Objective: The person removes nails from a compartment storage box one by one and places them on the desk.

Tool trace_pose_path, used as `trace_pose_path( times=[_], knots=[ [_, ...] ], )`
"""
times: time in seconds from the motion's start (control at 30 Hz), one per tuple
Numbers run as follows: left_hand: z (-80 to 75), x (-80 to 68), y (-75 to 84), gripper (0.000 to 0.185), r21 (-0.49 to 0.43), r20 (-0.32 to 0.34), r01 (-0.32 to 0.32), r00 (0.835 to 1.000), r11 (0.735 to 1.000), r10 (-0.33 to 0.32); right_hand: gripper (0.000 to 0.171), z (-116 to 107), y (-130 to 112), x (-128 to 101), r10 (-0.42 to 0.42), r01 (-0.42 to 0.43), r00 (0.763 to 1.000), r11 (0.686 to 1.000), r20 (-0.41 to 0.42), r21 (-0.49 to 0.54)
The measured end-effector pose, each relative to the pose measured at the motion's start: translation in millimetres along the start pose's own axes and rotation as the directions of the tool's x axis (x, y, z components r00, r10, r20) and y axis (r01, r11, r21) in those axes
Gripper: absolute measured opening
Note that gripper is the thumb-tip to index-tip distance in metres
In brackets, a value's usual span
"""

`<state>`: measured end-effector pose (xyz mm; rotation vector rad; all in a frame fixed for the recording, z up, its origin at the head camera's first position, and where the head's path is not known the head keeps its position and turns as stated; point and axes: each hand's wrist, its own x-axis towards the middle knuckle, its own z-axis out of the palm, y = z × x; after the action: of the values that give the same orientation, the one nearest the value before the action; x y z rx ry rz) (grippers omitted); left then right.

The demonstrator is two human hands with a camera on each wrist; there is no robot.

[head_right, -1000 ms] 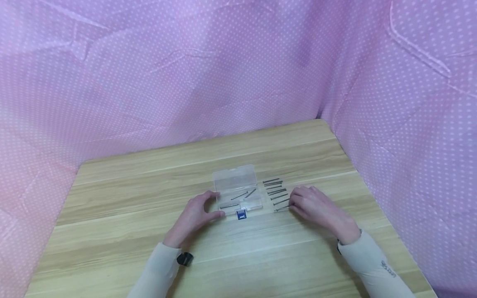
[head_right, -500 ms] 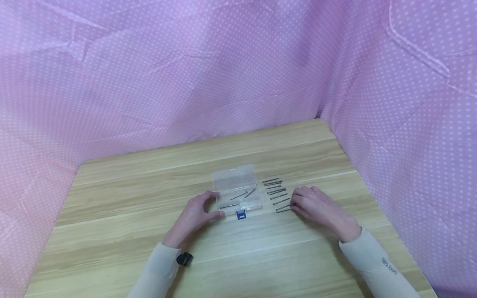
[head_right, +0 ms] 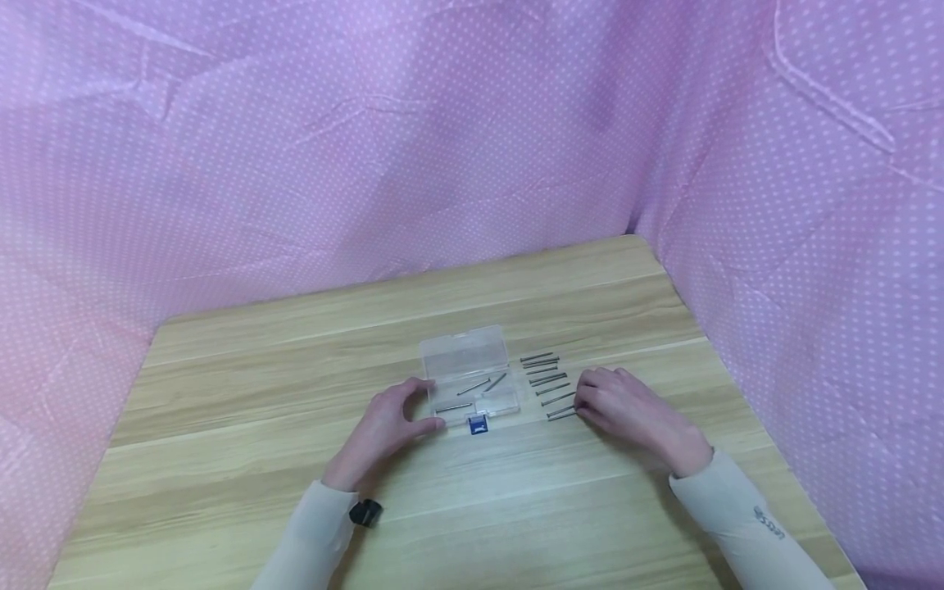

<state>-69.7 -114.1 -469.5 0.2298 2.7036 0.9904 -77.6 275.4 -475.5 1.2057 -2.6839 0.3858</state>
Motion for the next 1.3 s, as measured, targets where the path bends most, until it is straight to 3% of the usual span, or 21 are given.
trace_pose_path(
  times=[0.27,0.5,1.3],
  knots=[
    [0.5,-0.1,-0.6,0.067,0.003,-0.006,-0.015,1.000,1.000,0.015,0.016,-1,-2,0,0.036,-0.035,0.999,0.999,0.029,-0.007],
    [0.2,0.6,0.1,0.066,0.007,-0.004,-0.010,1.000,1.000,0.010,0.012,-1,-1,-1,0.053,-0.053,0.999,0.999,0.005,-0.003],
    [-0.2,-0.4,0.8,0.066,-0.001,-0.002,-0.008,1.000,1.000,0.008,0.018,-2,-11,22,0.025,-0.023,0.969,1.000,-0.244,0.012]
  ],
)
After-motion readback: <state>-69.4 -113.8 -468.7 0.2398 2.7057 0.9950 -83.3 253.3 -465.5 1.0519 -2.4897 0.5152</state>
